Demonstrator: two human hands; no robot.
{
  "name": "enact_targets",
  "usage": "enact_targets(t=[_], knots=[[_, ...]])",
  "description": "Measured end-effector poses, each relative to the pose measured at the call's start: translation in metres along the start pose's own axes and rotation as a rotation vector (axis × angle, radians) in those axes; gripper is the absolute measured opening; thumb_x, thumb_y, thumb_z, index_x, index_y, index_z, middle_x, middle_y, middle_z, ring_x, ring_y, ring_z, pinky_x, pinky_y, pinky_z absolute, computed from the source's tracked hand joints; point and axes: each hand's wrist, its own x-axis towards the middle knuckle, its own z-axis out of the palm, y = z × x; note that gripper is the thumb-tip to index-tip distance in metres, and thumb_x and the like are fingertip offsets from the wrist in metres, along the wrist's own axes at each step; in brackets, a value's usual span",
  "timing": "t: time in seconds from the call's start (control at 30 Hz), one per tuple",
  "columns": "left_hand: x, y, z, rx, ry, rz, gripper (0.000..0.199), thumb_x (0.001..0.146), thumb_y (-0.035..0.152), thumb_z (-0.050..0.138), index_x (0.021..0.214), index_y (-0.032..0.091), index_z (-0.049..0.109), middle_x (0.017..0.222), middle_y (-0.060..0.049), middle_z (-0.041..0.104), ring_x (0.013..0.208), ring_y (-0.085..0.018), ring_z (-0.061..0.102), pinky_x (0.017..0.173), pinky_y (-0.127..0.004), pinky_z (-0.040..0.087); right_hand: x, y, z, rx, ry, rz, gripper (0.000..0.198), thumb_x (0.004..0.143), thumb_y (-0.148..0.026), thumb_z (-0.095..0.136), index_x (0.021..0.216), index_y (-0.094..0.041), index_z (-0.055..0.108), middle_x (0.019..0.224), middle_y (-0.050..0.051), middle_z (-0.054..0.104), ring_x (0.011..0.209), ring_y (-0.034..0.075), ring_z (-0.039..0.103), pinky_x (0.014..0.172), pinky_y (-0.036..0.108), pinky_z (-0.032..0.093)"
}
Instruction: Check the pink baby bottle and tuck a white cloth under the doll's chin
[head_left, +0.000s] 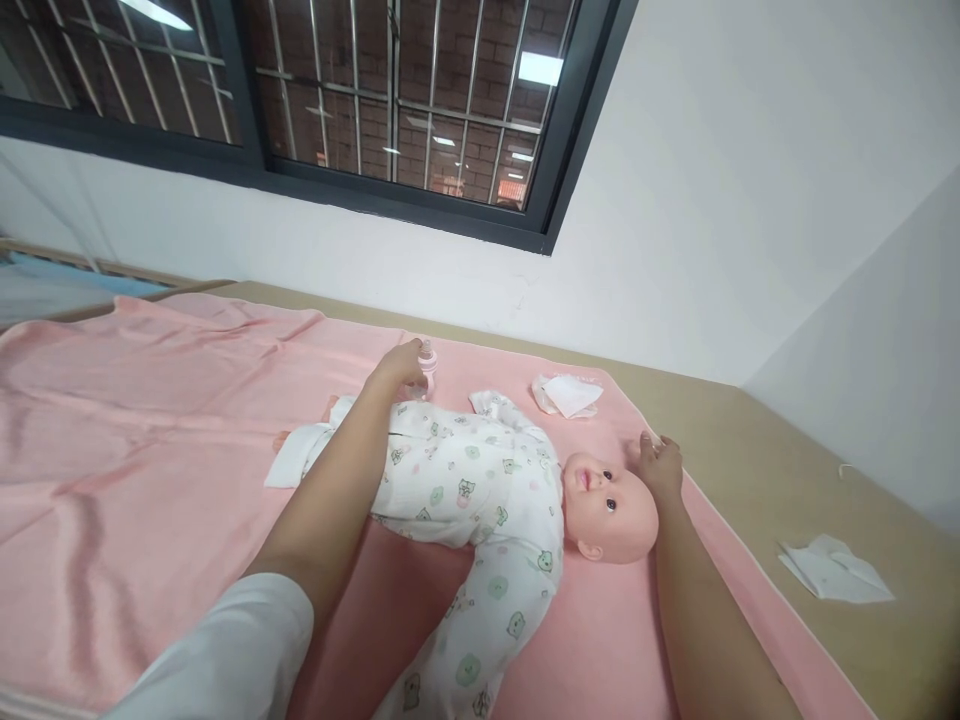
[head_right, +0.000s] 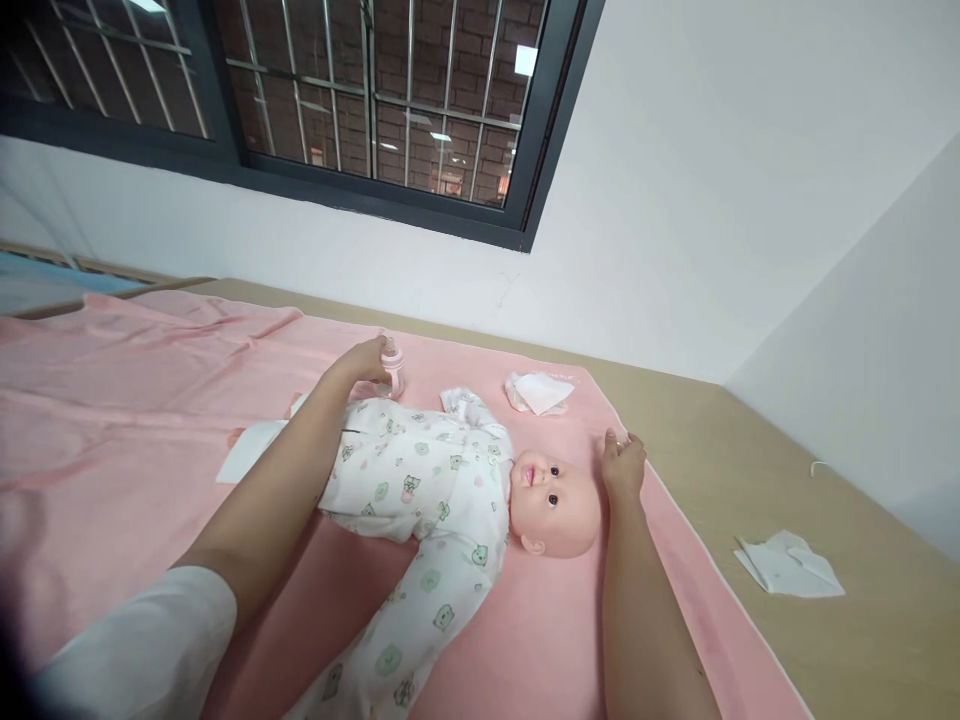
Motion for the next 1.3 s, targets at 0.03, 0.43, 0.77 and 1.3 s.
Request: enact_targets(t=[0.03,0.43,0.77,1.3], knots=[[0.002,-0.001,0.001,-0.001,-0.005,-0.001,0.065,0.056,0.014,0.077,0.116,0.021,0.053,0.096,-0.005,0.075,0.085,-0.023,0.072,0.071,-0.025,0.052,0.000,0.001,0.000,0.004,-0.009,-0.017,0.080,0.084,-0.057,0.038,0.141,-0.001,0.038,0.142,0.031,0.044,0.132,0.038,0.048,0.112,0.045,0.036],[0.006,-0.004,0.006,0.003,-0.023,-0.052,0.065,0.066,0.018,0.070,0.126,0.022,0.047,0.099,-0.004,0.075,0.086,-0.021,0.072,0.073,-0.026,0.051,0.000,0.000,0.000,-0.008,0.003,0.007,0.071,0.084,-0.054,0.039,0.135,-0.005,0.044,0.137,0.028,0.049,0.130,0.039,0.049,0.110,0.049,0.036],[0.004,-0.001,-0.003,0.061,-0.001,-0.037,0.077,0.070,0.019,0.075,0.139,0.017,0.042,0.125,-0.014,0.069,0.114,-0.026,0.066,0.088,-0.026,0.049,-0.011,-0.011,-0.003,-0.060,0.048,-0.059,0.074,0.088,-0.051,0.037,0.141,0.001,0.040,0.142,0.032,0.042,0.134,0.039,0.044,0.111,0.047,0.036],[-0.018,0.016,-0.027,0.154,-0.032,-0.092,0.083,0.072,0.023,0.077,0.146,0.016,0.039,0.132,-0.018,0.065,0.122,-0.032,0.062,0.096,-0.033,0.047,-0.006,-0.010,0.004,0.043,0.354,-0.497,0.050,0.091,-0.047,0.033,0.109,-0.011,0.062,0.115,0.021,0.060,0.114,0.033,0.051,0.102,0.051,0.037]])
